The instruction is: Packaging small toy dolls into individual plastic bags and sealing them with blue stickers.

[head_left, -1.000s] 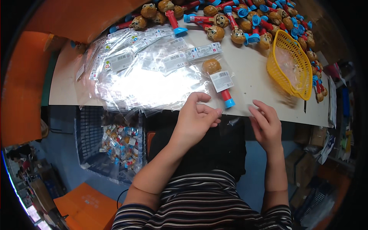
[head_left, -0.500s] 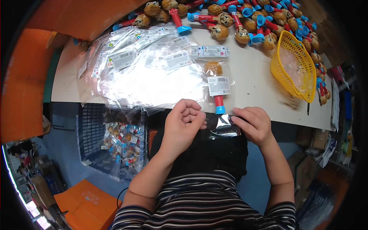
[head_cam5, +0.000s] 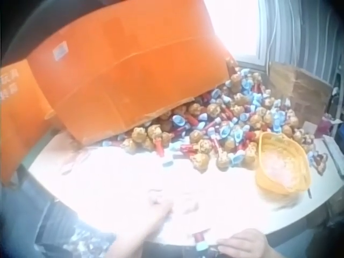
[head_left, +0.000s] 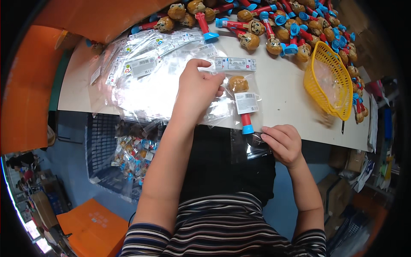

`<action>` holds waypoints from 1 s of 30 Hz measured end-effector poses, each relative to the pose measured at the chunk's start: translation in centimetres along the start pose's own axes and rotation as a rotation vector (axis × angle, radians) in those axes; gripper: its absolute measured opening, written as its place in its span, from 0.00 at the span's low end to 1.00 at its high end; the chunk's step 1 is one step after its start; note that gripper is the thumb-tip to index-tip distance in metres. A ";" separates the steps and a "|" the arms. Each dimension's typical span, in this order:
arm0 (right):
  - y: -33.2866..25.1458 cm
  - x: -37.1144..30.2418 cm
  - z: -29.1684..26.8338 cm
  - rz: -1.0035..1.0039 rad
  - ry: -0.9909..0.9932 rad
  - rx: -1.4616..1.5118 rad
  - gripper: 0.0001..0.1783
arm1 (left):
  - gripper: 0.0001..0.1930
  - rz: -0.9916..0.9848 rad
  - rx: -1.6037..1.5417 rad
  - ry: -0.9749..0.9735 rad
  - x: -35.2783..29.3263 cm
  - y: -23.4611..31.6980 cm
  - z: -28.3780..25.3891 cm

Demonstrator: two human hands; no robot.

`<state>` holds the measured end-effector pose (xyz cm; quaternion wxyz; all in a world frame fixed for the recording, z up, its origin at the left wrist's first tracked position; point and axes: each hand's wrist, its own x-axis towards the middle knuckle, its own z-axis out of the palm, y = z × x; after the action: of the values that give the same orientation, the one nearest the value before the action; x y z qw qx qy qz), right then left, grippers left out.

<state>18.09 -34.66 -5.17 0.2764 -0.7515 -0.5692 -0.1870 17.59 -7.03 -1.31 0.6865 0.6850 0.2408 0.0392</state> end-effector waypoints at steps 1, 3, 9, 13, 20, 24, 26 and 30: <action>0.0 -0.1 0.1 -0.001 0.001 -0.002 0.14 | 0.26 -0.016 0.007 -0.005 0.2 0.2 0.1; 0.1 -0.2 0.1 0.007 0.006 -0.002 0.15 | 0.26 -0.031 0.014 -0.010 0.4 0.3 0.4; 0.1 -0.1 0.1 0.003 0.014 0.001 0.15 | 0.26 -0.084 -0.059 -0.063 0.9 -0.6 0.6; 0.3 -0.2 0.0 0.008 0.015 0.013 0.15 | 0.23 -0.052 -0.059 -0.097 1.4 -0.7 0.2; 0.1 -0.3 0.0 0.036 0.024 0.014 0.16 | 0.16 0.377 0.457 0.055 -0.6 -0.2 0.3; 0.1 -0.5 0.1 0.018 0.039 -0.006 0.16 | 0.20 0.801 0.626 0.010 -5.0 -2.4 -0.8; 0.1 -0.4 0.1 0.013 0.037 -0.009 0.16 | 0.28 1.034 0.861 -0.182 -7.1 -3.3 -1.2; -0.1 -0.3 0.4 -0.013 0.064 -0.028 0.17 | 0.22 1.158 0.806 -0.107 -9.0 -7.2 -0.8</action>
<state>17.91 -34.57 -5.61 0.2825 -0.7452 -0.5623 -0.2207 7.38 -10.14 -5.66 0.2590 0.9047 -0.2006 0.2724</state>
